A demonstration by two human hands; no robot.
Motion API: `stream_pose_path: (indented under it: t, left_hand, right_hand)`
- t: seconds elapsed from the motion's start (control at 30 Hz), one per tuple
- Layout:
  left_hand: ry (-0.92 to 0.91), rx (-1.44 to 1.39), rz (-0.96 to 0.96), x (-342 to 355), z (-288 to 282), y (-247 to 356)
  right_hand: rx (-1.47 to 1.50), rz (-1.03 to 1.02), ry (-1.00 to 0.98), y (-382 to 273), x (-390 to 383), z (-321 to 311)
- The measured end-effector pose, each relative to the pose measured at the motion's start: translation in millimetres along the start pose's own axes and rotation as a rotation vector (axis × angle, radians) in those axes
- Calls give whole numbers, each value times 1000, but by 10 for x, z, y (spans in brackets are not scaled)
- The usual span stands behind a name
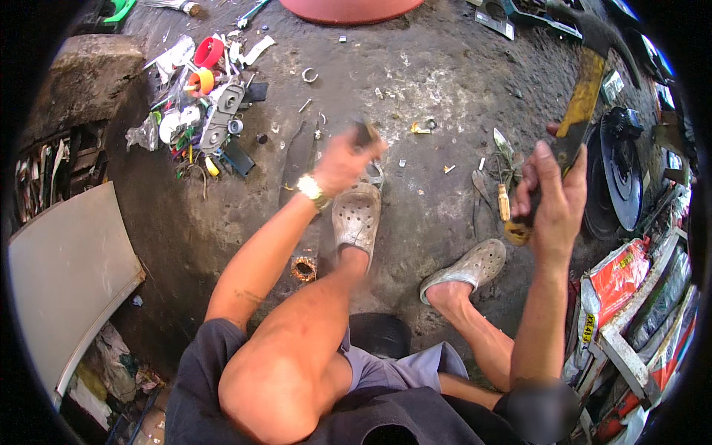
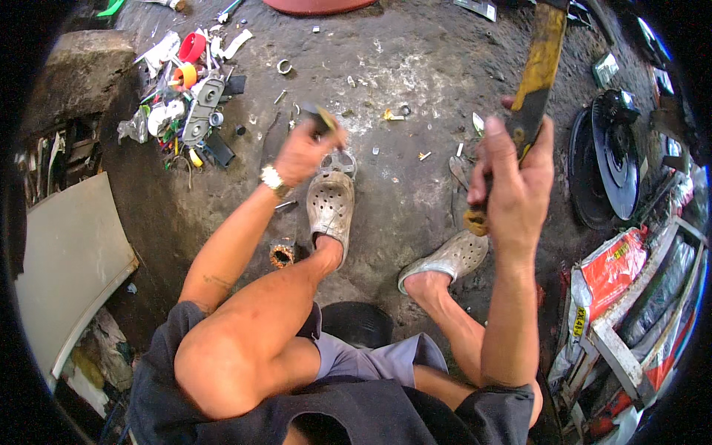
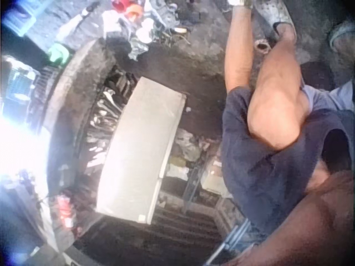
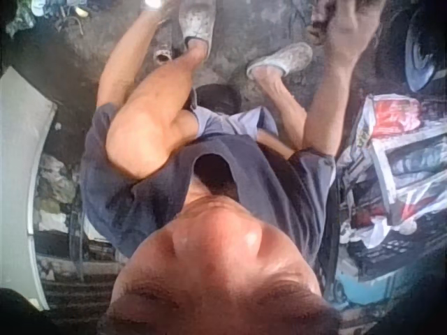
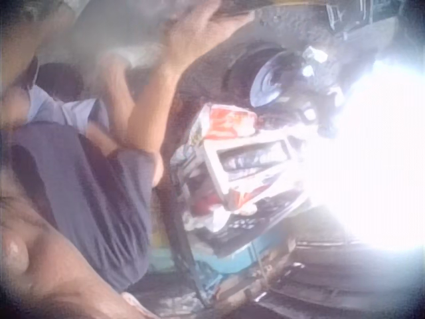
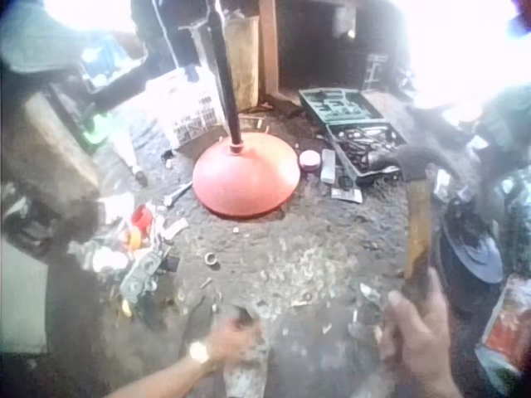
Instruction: The person sits on the floor and uses a hammer and chisel to work on small metal parts. They repeatedly strike the parts, inspect them, and adjust their position while handling various tools and debris.
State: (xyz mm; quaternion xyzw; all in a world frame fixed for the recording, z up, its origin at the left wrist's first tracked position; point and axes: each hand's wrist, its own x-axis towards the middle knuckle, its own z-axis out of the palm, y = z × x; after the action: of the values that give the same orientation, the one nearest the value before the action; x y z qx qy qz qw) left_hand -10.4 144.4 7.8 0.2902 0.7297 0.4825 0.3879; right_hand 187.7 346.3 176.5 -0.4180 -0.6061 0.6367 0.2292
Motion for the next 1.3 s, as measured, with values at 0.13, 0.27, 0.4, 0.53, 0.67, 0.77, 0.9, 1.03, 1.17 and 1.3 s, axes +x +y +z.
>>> stream_pose_path:
  t: [0.13, 0.27, 0.4, 0.53, 0.67, 0.77, 0.9, 1.03, 1.17, 1.3]
  left_hand:
    - [161, -31, 34, 139, -448, 325]
    - [19, 252, -81, 30, -495, -16]
    - [60, -198, -115, -206, -215, -274]
    - [60, 468, 59, -150, -137, -209]
    - [-270, 1046, -196, -273, 148, -349]
    - [-124, 1052, -173, -240, 116, -548]
    - [29, 874, -298, -44, -175, -538]
    - [63, 46, -441, -20, -743, -947]
    - [136, -802, -432, -379, -1052, -1112]
    - [56, -1229, -259, -826, -1121, -1057]
  right_hand:
    - [-210, 98, 163, 799, -248, 49]
    - [-632, 309, 162, 1777, -585, 147]
    - [-793, 257, 157, 2329, -944, 227]
    - [-868, 246, 72, 2461, -943, 201]
    - [-1086, 249, 32, 2416, -672, 233]
    - [-1074, 117, 93, 2305, -563, 286]
    - [-872, 10, 12, 2378, -569, 343]
    - [-764, -77, -247, 2369, -583, 891]
    - [-855, -262, -471, 2464, -351, 1503]
    - [-1024, -248, -713, 2447, -201, 1719]
